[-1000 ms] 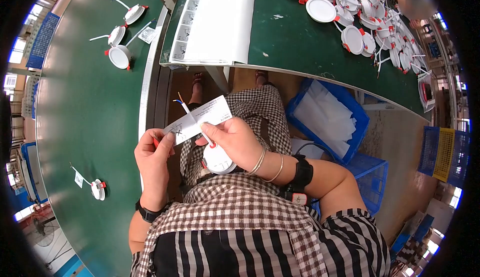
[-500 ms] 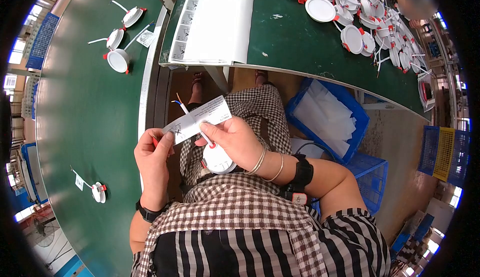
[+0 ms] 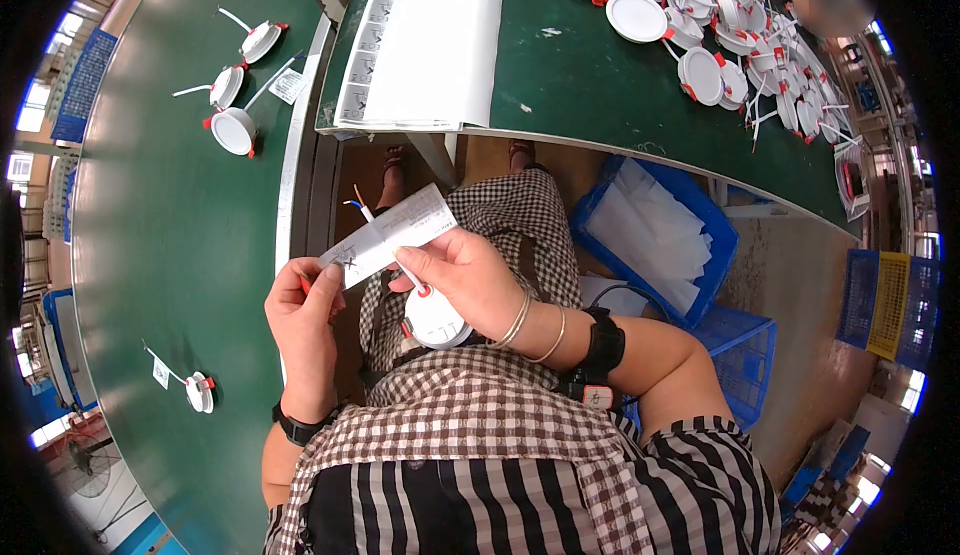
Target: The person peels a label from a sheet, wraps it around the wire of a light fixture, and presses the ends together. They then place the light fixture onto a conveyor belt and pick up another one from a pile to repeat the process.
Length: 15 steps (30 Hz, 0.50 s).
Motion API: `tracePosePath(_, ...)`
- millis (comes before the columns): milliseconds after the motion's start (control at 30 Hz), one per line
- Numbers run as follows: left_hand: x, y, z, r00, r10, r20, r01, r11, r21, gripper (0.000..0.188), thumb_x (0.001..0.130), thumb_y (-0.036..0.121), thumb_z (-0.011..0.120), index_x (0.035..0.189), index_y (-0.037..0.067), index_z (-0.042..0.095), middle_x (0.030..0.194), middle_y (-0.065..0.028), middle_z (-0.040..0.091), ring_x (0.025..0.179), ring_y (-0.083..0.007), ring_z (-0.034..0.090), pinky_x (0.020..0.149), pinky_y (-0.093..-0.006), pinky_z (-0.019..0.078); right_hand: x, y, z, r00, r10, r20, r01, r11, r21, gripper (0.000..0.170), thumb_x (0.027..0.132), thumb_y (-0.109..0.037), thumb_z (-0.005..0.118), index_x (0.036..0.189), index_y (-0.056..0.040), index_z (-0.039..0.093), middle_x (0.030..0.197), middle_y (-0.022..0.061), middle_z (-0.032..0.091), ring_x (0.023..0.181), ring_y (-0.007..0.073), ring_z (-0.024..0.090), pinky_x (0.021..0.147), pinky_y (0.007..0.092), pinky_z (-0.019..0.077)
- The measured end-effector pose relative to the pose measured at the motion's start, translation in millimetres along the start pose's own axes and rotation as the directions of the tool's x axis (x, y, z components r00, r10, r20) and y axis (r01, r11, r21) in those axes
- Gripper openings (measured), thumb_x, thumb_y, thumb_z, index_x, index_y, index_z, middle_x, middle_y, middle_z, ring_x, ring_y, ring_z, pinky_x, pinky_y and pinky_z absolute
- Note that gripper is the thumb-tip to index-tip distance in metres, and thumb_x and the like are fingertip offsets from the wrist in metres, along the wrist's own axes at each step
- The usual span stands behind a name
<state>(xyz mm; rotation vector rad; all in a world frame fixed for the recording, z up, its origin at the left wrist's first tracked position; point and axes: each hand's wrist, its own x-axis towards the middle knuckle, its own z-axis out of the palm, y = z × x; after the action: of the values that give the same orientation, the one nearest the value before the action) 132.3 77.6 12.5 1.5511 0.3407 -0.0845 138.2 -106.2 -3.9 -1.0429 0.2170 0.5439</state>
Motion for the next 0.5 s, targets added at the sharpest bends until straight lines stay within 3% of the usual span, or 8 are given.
tracePosePath(67, 1.2, 0.0, -0.2, 1.000, 0.002, -0.003, -0.002, 1.000, 0.000, 0.008, 0.083, 0.005, 0.064, 0.080, 0.002, 0.058, 0.066, 0.0031, 0.053, 0.058, -0.0031, 0.045, 0.054, -0.0176, 0.0373, 0.1, -1.6, 0.4, 1.000, -0.003, 0.014, 0.003, 0.999, 0.045, 0.028, 0.093, -0.020, 0.055, 0.108, 0.0040, 0.058, 0.097, 0.0104, 0.065, 0.083, 0.0137, 0.065, 0.062, 0.0234, 0.0543)
tracePosePath(500, 5.3, -3.9, -0.8, 1.000, -0.009, 0.020, 0.008, 0.999, 0.033, 0.009, 0.083, 0.006, 0.065, 0.080, 0.002, 0.058, 0.066, 0.0032, 0.053, 0.058, -0.0025, 0.045, 0.053, -0.0173, 0.0367, 3.6, 1.8, -0.9, 1.000, -0.011, 0.015, 0.010, 0.999, 0.042, 0.027, 0.093, -0.019, 0.055, 0.107, 0.0040, 0.059, 0.096, 0.0097, 0.065, 0.082, 0.0138, 0.065, 0.061, 0.0240, 0.0546)
